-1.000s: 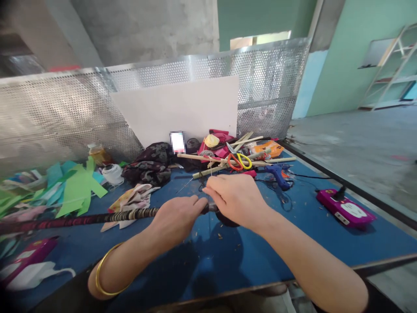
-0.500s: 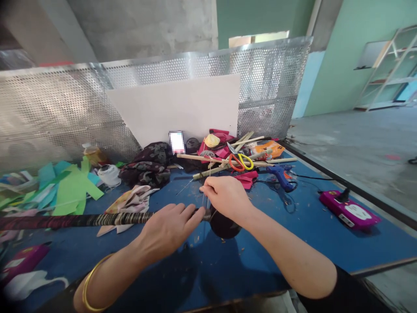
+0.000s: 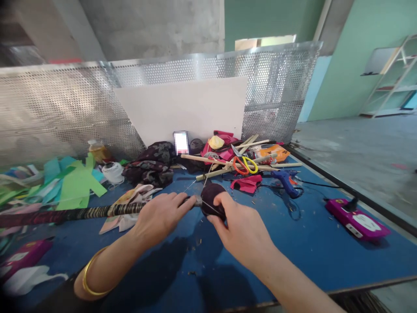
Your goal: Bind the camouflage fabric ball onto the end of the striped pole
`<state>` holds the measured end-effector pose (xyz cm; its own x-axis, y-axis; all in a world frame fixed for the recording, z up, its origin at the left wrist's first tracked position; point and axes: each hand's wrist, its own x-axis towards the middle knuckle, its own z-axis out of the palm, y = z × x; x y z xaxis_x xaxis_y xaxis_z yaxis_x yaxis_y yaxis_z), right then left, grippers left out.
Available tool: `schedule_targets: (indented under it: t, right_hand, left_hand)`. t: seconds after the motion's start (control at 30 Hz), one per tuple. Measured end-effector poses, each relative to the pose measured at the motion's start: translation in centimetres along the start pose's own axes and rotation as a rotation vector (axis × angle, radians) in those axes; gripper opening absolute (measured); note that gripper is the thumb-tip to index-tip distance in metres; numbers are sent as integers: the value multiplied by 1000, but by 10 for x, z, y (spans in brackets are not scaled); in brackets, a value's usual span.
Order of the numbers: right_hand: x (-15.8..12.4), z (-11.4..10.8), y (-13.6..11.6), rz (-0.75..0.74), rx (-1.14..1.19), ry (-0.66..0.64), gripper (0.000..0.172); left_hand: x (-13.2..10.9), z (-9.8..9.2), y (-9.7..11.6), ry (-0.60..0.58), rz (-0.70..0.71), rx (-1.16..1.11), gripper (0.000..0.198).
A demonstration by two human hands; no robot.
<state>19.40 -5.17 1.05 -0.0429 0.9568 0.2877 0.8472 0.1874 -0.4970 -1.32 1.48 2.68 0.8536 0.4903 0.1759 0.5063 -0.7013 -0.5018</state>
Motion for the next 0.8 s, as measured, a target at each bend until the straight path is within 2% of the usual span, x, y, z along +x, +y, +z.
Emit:
schedule_targets:
  t: [0.1, 0.23, 0.3, 0.4, 0.47, 0.57, 0.63, 0.7, 0.77, 0.8]
  right_hand:
    - [-10, -5, 20, 42, 59, -94, 12]
    - [-6, -26, 53, 37, 285, -216, 28]
    - [6, -34, 66, 77, 440, -144, 30]
    - [35, -35, 77, 187, 620, 175, 30]
    - [56, -26, 81, 218, 637, 282, 32]
    - [74, -8, 81, 179, 487, 209, 26]
    - [71, 5, 78, 145, 431, 134, 15]
    - [58, 21, 71, 110, 523, 37, 25]
    - [40, 40, 61, 95, 823, -105, 39]
    - [32, 50, 56, 135, 1002, -115, 39]
  left_hand:
    - [-3, 1, -11, 32, -11, -1, 33]
    - [-4, 1, -17, 88, -32, 46, 33]
    - [-4, 0, -16, 123, -1, 74, 33]
    - [-5, -2, -7, 230, 120, 63, 27]
    - [-7, -4, 0, 343, 194, 26, 25]
    - [-11, -7, 8, 495, 230, -53, 25]
    - [-13, -8, 9, 547, 201, -104, 23]
    - [-14, -9, 8, 570, 151, -141, 22]
    - [-15, -8, 5, 568, 102, -179, 21]
    - [-16, -7, 4, 563, 78, -198, 21]
